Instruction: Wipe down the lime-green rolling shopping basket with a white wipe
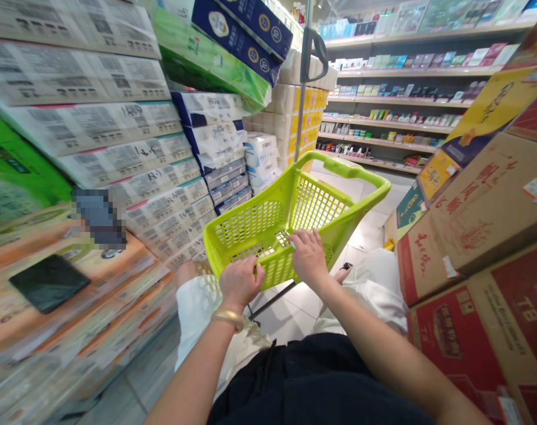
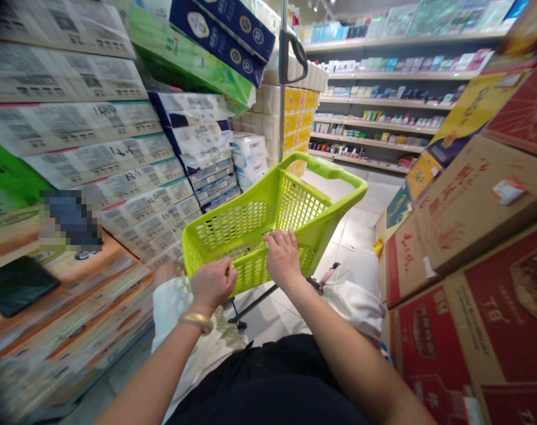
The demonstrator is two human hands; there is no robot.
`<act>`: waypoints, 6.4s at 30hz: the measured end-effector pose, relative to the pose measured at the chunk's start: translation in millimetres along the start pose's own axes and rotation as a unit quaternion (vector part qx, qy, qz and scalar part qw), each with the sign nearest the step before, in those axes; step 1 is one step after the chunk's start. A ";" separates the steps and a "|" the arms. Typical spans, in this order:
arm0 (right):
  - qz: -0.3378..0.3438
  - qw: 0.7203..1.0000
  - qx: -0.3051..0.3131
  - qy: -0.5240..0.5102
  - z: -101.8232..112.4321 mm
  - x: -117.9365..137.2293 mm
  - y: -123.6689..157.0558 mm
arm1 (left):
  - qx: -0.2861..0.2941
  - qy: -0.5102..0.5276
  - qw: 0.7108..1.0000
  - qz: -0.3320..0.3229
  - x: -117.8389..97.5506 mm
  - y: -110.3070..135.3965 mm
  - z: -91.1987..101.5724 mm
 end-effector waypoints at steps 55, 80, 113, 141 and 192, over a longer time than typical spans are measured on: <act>0.059 0.965 0.242 -0.085 -27.9 22.5 -27.7 | -0.002 -0.008 1.000 -0.006 1.9 -0.3 0.9; 0.116 0.988 0.095 0.021 -21.5 36.8 -5.4 | -0.005 0.002 1.000 -0.008 3.5 0.2 1.2; -0.014 0.998 0.044 0.037 3.0 -13.1 -13.7 | -0.008 0.003 1.000 0.010 8.7 -0.8 4.9; 0.083 0.991 0.106 -0.011 -30.3 50.8 -2.9 | -0.014 -0.004 1.000 0.005 9.0 0.6 6.3; -0.029 0.995 0.091 0.037 9.8 -17.6 -21.1 | 0.002 -0.022 1.000 0.014 17.3 -3.5 1.5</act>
Point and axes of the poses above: each hand's wrist, its own y-axis away from the middle knuckle, its own z-axis out of the back of the hand, x = y × z, the point moved 10 cm from there along -y, towards the middle knuckle, and after that the axes turned 3 degrees about -y, right-handed, at the moved point
